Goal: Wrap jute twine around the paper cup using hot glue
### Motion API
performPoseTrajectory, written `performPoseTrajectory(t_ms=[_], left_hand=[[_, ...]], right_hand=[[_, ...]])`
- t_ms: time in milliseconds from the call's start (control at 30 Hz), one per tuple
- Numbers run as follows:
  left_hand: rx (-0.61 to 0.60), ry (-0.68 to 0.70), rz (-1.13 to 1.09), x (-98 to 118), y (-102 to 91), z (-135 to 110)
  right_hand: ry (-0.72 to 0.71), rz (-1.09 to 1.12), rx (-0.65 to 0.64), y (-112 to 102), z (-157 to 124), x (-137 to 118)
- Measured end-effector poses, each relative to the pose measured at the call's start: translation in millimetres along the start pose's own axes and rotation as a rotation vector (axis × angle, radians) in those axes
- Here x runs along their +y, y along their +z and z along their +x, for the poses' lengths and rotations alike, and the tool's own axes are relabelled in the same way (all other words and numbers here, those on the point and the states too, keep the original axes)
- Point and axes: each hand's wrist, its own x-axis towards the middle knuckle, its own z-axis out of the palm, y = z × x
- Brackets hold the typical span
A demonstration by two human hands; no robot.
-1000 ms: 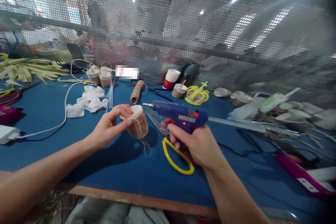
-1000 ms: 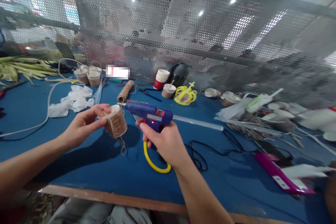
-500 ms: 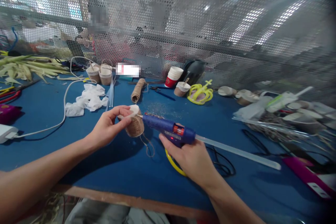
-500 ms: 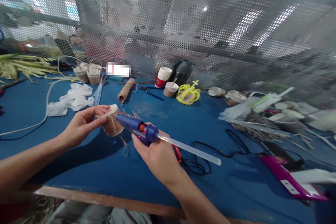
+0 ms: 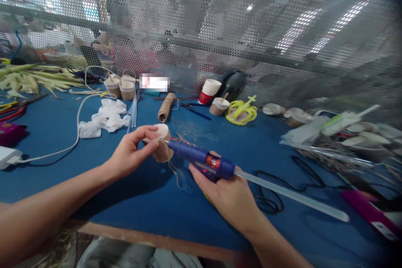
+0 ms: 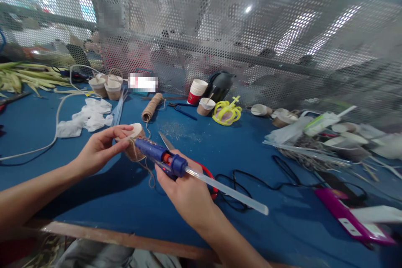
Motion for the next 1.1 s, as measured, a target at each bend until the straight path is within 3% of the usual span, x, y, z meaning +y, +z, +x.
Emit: performPoseTrajectory(t_ms=[333,633,1100], left_hand=[[0.010,0.012,-0.006,1.5,1.1,-0.4],[0.002,0.014,-0.013,3.0,1.0,-0.6],[0.013,0.009,-0.040,0.2,1.2,-1.0]], right_hand=[[-0.037,-0.036,0.013,0.4,-2.7,7.1],[0.020,-0.016,0.026,-1.1,-2.9,4.1],[-0.291,-0.293,0.128,1.8,-7.8,15.8]])
